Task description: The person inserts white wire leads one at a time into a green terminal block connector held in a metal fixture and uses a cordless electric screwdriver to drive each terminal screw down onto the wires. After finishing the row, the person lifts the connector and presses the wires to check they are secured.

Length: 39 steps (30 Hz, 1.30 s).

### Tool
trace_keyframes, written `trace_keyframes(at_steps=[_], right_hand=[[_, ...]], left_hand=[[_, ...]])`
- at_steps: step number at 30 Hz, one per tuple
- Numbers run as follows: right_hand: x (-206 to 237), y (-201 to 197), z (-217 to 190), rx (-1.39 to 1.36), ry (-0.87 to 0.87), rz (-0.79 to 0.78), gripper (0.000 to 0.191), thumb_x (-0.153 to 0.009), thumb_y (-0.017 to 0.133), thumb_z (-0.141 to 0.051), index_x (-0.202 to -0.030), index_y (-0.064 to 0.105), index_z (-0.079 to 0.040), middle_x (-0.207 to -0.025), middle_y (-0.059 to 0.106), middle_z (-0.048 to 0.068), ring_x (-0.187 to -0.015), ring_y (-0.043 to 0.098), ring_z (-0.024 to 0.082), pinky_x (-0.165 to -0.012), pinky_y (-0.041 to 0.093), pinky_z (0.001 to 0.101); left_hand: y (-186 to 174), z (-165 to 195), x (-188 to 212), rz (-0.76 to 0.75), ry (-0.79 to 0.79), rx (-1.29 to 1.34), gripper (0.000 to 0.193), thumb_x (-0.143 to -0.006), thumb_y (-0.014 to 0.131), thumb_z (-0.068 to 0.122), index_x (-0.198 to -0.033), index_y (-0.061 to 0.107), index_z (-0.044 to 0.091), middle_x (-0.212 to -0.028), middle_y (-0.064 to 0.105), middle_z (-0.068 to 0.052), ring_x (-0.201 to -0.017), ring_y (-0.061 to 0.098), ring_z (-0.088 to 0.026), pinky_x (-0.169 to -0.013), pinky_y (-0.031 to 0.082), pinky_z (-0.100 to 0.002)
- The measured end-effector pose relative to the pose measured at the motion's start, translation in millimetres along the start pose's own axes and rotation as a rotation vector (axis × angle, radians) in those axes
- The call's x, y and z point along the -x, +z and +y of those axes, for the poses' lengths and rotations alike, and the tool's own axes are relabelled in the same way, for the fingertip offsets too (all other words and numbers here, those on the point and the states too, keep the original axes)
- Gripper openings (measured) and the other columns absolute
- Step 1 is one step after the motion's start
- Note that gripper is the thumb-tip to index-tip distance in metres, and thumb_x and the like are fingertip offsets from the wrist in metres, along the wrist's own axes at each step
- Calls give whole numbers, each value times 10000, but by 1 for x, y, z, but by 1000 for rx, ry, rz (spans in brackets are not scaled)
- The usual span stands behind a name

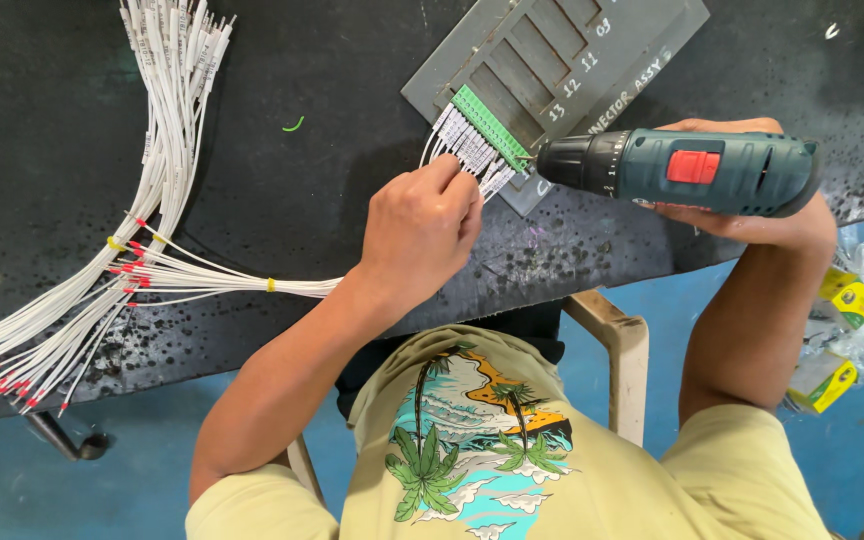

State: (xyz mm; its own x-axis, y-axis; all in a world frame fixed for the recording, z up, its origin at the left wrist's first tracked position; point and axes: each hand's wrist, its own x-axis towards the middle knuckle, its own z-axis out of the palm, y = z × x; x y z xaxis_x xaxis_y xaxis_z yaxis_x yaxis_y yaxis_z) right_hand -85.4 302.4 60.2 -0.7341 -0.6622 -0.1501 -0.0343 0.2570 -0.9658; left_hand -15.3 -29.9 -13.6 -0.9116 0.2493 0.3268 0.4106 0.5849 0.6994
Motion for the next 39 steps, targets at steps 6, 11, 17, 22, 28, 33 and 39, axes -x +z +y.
trace_keyframes(at_steps=[6,11,17,22,28,33,39], right_hand=[[3,1,3,190,35,39,463,-777,756,19,-1230,664,58,-1030,724,87,-878,668,92,-851,550,243],[2,2,3,118,7,36,467,-768,749,12,-1225,656,41,-1078,714,73,-905,662,80,-913,545,251],[-4,2,-7,396,54,-21,304,-802,812,-37,-1078,686,-18,-930,705,37,-776,626,113,-741,530,264],[-8,6,-24,466,5,-44,297,-768,827,-66,-1013,661,-41,-847,664,34,-706,576,140,-674,502,293],[-9,0,-46,559,279,-79,458,-694,834,-74,-1132,703,-60,-834,665,31,-700,543,161,-640,521,303],[-20,-5,-56,770,255,-196,593,-645,865,-132,-1210,691,-100,-999,725,57,-791,660,242,-707,556,326],[-32,-7,-66,1087,302,-306,933,-491,895,-403,-1380,675,-223,-1241,736,37,-1023,711,297,-814,568,392]], left_hand=[[1,2,-1,0,54,-44,156,-850,735,56,-811,585,41,-838,556,-99,-732,617,-285,-653,476,-415],[6,3,-2,-9,82,-88,153,-810,729,44,-802,576,49,-836,539,-95,-748,607,-274,-667,467,-410],[9,3,-1,-4,134,-167,134,-800,677,30,-791,547,60,-842,527,-88,-782,598,-253,-684,467,-387],[13,4,0,19,231,-338,147,-765,670,64,-771,524,75,-823,499,-72,-773,568,-227,-686,468,-358],[10,3,3,24,256,-358,138,-756,672,71,-793,539,75,-834,492,-64,-785,552,-217,-693,465,-345],[13,3,-1,16,283,-387,150,-771,684,90,-761,534,86,-848,501,-59,-770,538,-218,-656,446,-342],[14,-1,-3,23,299,-333,135,-802,683,83,-779,551,73,-872,501,-62,-788,539,-220,-677,454,-348]])
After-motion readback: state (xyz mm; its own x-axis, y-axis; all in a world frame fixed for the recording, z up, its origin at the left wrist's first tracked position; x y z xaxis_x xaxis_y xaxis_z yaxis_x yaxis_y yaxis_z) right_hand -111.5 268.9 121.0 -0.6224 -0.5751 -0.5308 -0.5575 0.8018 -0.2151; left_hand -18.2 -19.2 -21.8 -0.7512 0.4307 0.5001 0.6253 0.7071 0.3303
